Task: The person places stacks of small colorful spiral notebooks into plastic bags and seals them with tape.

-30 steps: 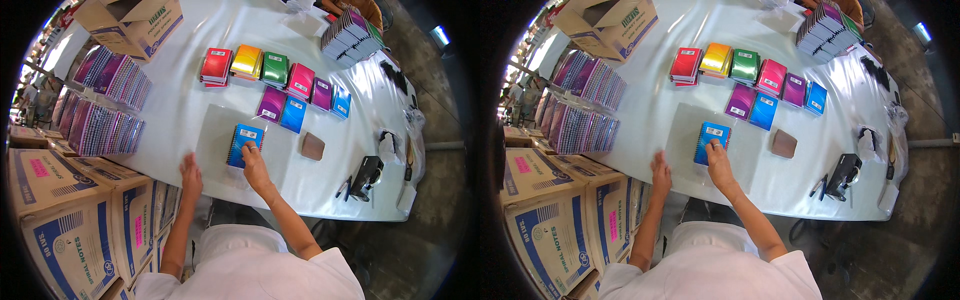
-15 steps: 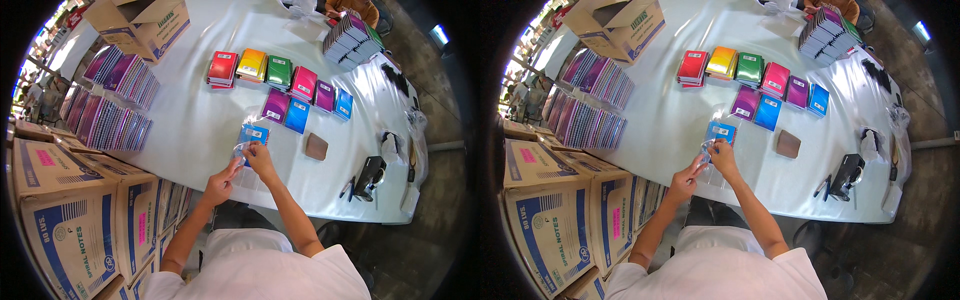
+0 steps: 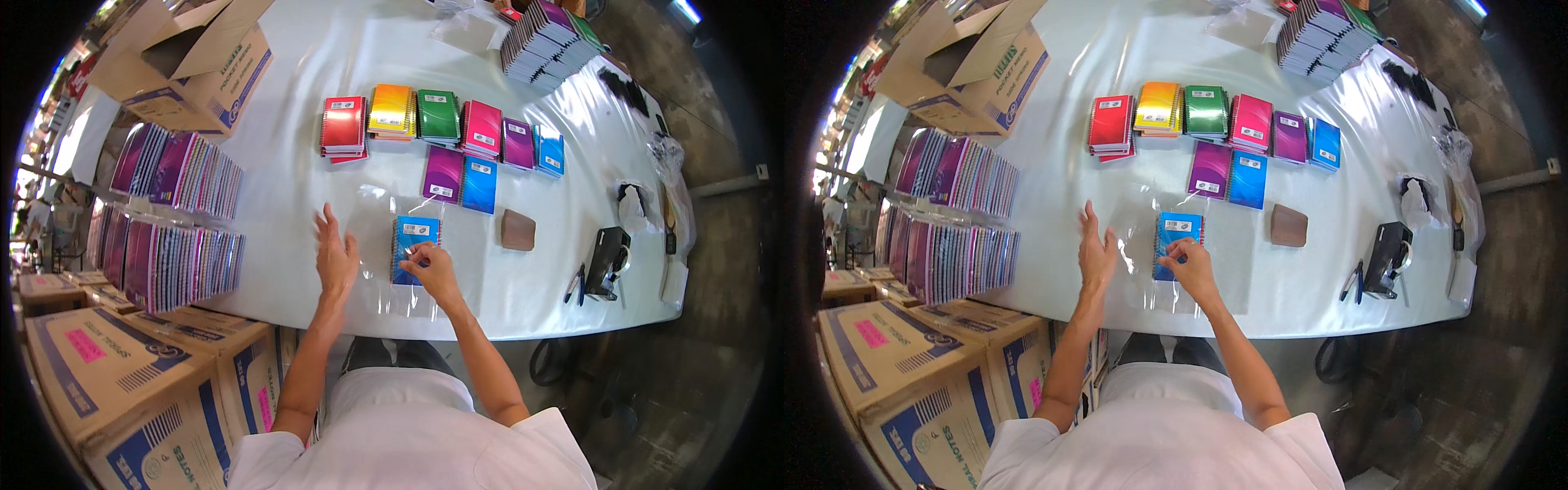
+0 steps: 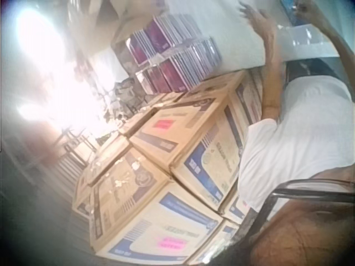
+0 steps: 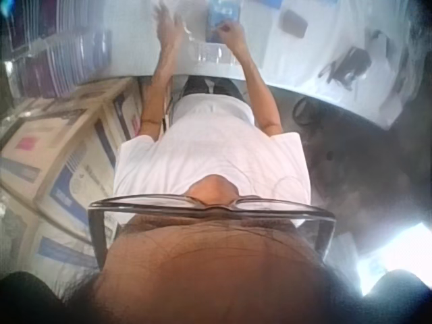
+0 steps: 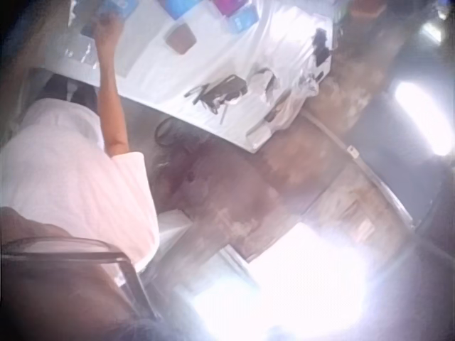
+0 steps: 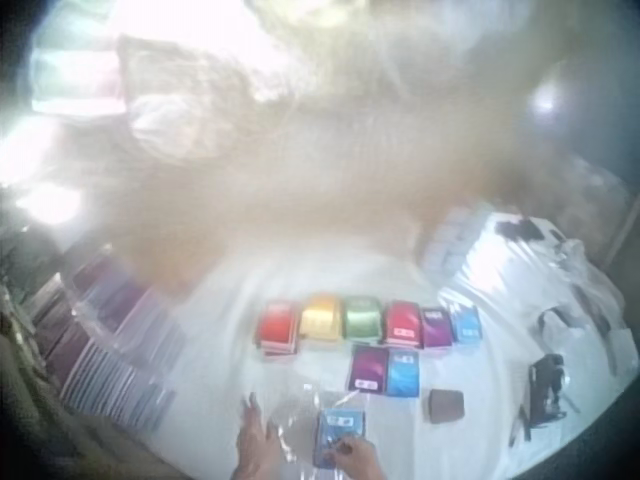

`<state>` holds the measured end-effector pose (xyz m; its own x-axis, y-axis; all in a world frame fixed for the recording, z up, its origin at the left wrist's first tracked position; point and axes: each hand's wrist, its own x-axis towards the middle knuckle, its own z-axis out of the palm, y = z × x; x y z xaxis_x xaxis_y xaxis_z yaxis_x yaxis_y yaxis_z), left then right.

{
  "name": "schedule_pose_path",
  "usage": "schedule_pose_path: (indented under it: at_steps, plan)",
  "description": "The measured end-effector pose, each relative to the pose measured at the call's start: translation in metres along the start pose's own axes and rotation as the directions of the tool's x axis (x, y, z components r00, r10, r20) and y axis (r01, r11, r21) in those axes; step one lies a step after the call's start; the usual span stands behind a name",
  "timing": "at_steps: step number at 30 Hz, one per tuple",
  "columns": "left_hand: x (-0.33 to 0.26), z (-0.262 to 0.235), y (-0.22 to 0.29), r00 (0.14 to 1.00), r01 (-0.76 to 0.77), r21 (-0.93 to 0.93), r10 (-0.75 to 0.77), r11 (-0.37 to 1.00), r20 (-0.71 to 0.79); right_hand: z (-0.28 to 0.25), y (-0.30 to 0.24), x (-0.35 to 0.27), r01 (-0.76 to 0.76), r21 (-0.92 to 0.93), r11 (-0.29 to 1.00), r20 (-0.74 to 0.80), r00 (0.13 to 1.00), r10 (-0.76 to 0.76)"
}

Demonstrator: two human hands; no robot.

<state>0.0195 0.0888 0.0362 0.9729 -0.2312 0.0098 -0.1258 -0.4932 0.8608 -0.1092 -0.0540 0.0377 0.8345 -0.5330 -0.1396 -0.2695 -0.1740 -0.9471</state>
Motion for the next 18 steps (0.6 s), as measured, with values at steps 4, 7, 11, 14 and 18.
schedule_pose_path:
  at_steps: [4, 7, 11, 14, 18]
  plan:
    - [0.035, -0.003, 0.088, 0.435, -0.867, 0.154, 0.569, 0.474, 0.697, -0.007, -0.007, -0.003, -0.1, -0.01, 0.995, 0.061, 0.993, 0.101]
    - [0.062, 0.029, 0.091, 0.061, -0.967, -0.065, 0.468, 0.248, 0.882, -0.002, -0.006, -0.003, 0.036, -0.041, 0.999, -0.019, 0.999, -0.036]
    - [0.079, 0.052, 0.047, -0.141, -0.96, -0.259, 0.62, 0.103, 0.771, -0.003, -0.01, -0.006, 0.042, 0.003, 0.999, -0.034, 0.999, -0.041]
    - [0.083, 0.05, 0.035, -0.17, -0.959, -0.279, 0.699, 0.043, 0.694, -0.009, -0.013, -0.011, 0.074, 0.017, 0.997, -0.013, 0.997, -0.074]
    - [0.08, 0.048, 0.032, -0.075, -0.961, -0.255, 0.781, 0.11, 0.619, -0.032, 0.002, -0.02, 0.303, -0.325, 0.896, -0.005, 0.947, -0.322]
